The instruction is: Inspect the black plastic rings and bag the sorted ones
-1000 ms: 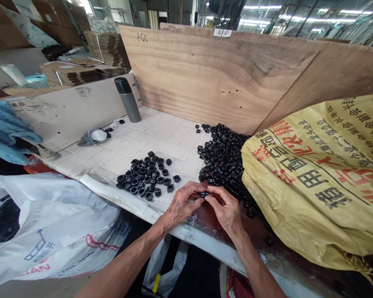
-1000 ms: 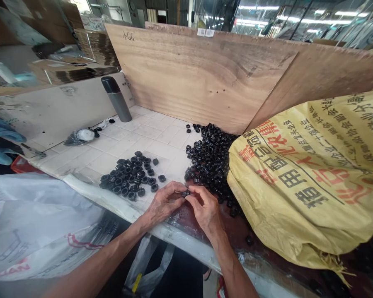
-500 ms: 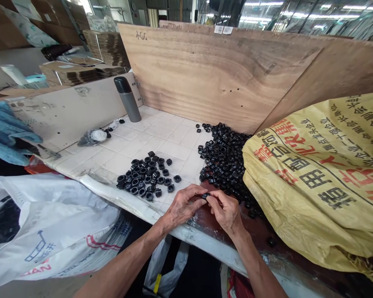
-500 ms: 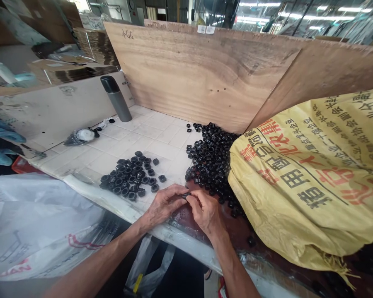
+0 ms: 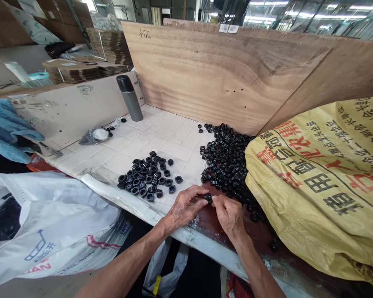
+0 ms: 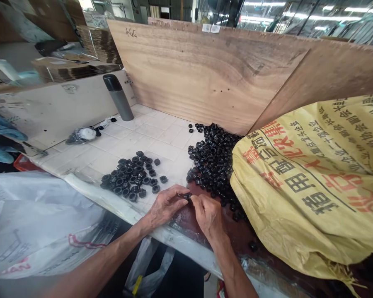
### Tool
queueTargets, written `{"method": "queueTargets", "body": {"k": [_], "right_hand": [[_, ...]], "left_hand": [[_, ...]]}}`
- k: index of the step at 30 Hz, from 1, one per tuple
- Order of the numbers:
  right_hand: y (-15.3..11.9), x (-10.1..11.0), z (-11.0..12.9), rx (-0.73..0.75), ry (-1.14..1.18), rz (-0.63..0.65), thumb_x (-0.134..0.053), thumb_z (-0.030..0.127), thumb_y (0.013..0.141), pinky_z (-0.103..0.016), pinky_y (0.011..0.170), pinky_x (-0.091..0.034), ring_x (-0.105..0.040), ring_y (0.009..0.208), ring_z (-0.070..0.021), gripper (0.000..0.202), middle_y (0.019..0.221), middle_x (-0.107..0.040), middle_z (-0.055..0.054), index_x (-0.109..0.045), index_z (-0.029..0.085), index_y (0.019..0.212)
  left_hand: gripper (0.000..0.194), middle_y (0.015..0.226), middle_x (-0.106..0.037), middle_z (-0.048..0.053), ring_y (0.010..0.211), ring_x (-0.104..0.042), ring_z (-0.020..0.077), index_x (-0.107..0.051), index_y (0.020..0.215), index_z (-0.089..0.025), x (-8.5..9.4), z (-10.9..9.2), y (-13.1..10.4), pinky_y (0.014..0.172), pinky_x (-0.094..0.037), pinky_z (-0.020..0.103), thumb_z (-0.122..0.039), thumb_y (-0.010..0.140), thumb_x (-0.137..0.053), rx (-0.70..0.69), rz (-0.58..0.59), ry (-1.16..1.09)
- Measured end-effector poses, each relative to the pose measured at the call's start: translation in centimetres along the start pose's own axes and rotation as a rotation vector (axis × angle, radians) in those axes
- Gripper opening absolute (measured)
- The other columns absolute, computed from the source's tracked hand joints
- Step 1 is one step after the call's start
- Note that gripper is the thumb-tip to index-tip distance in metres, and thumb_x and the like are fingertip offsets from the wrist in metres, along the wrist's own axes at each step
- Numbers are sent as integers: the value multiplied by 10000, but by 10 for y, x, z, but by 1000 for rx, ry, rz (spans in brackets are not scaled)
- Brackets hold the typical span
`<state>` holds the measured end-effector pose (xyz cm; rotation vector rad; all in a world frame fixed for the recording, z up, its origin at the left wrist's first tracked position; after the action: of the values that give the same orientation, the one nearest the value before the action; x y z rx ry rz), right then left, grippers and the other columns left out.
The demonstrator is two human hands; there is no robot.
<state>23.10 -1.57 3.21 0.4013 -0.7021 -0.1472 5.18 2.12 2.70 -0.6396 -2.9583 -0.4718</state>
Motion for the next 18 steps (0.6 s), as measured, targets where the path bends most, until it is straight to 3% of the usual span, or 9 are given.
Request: {"method": "queueTargets", "body": {"k": [6,8,10,13,18], "right_hand": [[2,5,8,-57,94,54,-458,327,996,-245,581,-420,-520,536,-124,378,586,-562,19,-601,201,669],[2,6,9,-67,122,50,-531,336,963,-250,607,-454,-563,593,-138,214,702,-630,3,-671,199,877],[2,6,8,-68,143,74,-592,335,930,-260,650,-490,-611,675,-158,177,824,-678,-18,-668,210,1030],[2,4,5,-75,127,64,-609,326,923,-267,653,-504,-623,682,-166,115,818,-683,-20,-657,223,903],[1,1,2,-13,136,33,-552,305,955,-295,756,-525,-659,813,-195,124,911,-692,-50,-631,221,1002]], "left_hand": [[259,1109,-687,91,992,-670,198,-673,1155,-187,0,0,0,845,-554,312,-259,909,-640,32,-12,-9],[255,1098,-693,90,996,-671,202,-678,1148,-187,1,-2,1,867,-549,325,-271,910,-641,28,-21,-7],[242,1082,-703,88,1004,-673,209,-689,1130,-189,1,-3,1,904,-539,345,-283,913,-641,33,-26,-10],[246,1079,-711,90,1015,-676,220,-702,1130,-196,1,-3,1,923,-535,361,-298,913,-646,50,-18,-33],[278,1111,-709,101,1039,-675,222,-699,1176,-205,-1,3,2,946,-534,373,-300,920,-640,-9,14,-71]]}}
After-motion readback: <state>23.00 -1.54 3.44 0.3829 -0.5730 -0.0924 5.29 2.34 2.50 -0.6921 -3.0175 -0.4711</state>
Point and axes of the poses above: each hand's wrist, its own y-axis towards the middle knuckle, its own x-axis out of the back of the hand, z = x × y, the point moved 1 cm from there along y, towards the middle knuckle
